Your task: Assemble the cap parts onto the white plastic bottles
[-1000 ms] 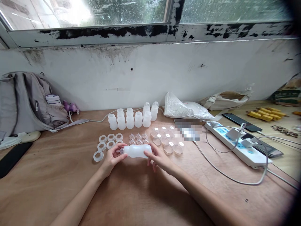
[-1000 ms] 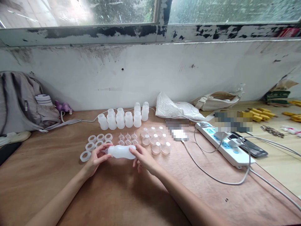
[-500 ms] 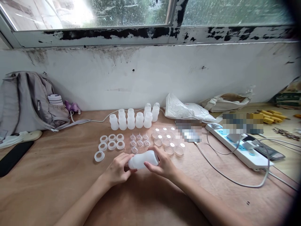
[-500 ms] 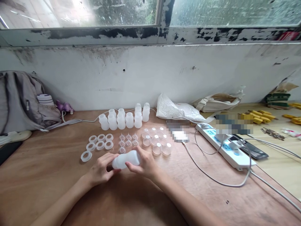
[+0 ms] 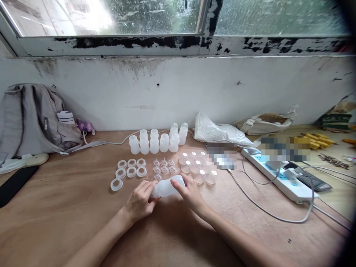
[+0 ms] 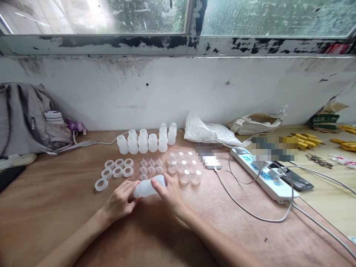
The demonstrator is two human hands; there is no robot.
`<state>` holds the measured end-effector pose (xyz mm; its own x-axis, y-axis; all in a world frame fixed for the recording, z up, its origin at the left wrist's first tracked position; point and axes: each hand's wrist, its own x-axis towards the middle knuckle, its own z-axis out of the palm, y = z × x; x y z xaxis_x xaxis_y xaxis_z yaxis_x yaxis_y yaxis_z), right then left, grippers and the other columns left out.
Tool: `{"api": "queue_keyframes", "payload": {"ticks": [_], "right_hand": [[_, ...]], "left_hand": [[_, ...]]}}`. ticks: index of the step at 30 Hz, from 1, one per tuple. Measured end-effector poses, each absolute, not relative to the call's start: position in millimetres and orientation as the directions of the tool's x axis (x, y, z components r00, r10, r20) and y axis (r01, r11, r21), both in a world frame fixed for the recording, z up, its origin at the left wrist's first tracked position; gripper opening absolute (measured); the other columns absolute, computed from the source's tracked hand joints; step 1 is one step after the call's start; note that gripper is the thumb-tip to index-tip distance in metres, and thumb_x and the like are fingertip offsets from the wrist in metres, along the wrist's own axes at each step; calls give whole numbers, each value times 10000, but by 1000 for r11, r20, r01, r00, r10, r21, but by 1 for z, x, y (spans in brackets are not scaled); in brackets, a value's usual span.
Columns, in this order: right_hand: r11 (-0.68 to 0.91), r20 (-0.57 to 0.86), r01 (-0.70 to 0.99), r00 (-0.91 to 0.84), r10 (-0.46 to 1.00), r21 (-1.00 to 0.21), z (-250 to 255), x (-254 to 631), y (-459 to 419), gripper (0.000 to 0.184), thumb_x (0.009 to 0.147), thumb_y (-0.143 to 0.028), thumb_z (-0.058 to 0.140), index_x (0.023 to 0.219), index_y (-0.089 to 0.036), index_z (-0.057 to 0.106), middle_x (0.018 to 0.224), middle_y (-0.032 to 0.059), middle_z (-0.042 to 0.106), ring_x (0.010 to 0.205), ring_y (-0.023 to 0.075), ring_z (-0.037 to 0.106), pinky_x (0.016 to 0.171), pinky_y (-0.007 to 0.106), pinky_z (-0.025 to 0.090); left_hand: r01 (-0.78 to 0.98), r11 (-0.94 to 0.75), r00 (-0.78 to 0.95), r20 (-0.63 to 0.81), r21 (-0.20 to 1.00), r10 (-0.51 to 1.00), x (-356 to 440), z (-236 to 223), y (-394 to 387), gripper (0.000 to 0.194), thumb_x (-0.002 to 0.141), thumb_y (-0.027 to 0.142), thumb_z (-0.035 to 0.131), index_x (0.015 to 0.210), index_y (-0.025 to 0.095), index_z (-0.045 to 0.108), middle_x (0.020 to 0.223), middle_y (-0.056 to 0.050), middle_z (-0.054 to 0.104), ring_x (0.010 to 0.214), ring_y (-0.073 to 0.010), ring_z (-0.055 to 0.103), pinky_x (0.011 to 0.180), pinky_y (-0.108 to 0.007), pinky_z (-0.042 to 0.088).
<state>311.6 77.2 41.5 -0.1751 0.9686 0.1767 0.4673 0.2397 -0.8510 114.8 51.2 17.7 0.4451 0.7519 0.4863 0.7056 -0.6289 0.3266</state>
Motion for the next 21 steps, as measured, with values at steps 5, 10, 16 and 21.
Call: {"api": "queue_keyframes", "payload": {"ticks": [5,10,16,21], "right_hand": [[142,90,400,-145,985,-905,39,310,80,329,763,-462,483,645,-158,528,609,8,552,577,133,505,510,225,375],[26,-26,326,-154,988,-945,40,309,83,346,753,-482,484,671,-151,543,568,1,516,481,103,459,403,202,333],[-105,-142,201,-184,973,-974,45,308,85,335,738,-480,498,661,-155,519,508,-29,422,382,68,366,307,184,239],[-343,-338,21,-230,913,-939,42,310,87,372,746,-532,446,675,-168,484,420,-73,342,304,35,224,286,164,136]], "left_hand": [[713,-625,444,485,317,753,115,14,52,423,722,128,514,1140,113,452,985,-108,598,873,-227,533,772,-367,478],[705,-645,446,524,293,726,115,16,53,449,730,132,510,1172,112,436,995,-119,603,878,-232,540,776,-371,478],[684,-656,441,536,319,720,116,22,51,455,760,150,502,1207,121,423,1024,-129,605,910,-245,542,798,-377,468],[584,-646,335,579,492,743,119,30,50,425,750,218,563,1163,182,472,1047,-97,608,923,-228,561,822,-361,456]]}}
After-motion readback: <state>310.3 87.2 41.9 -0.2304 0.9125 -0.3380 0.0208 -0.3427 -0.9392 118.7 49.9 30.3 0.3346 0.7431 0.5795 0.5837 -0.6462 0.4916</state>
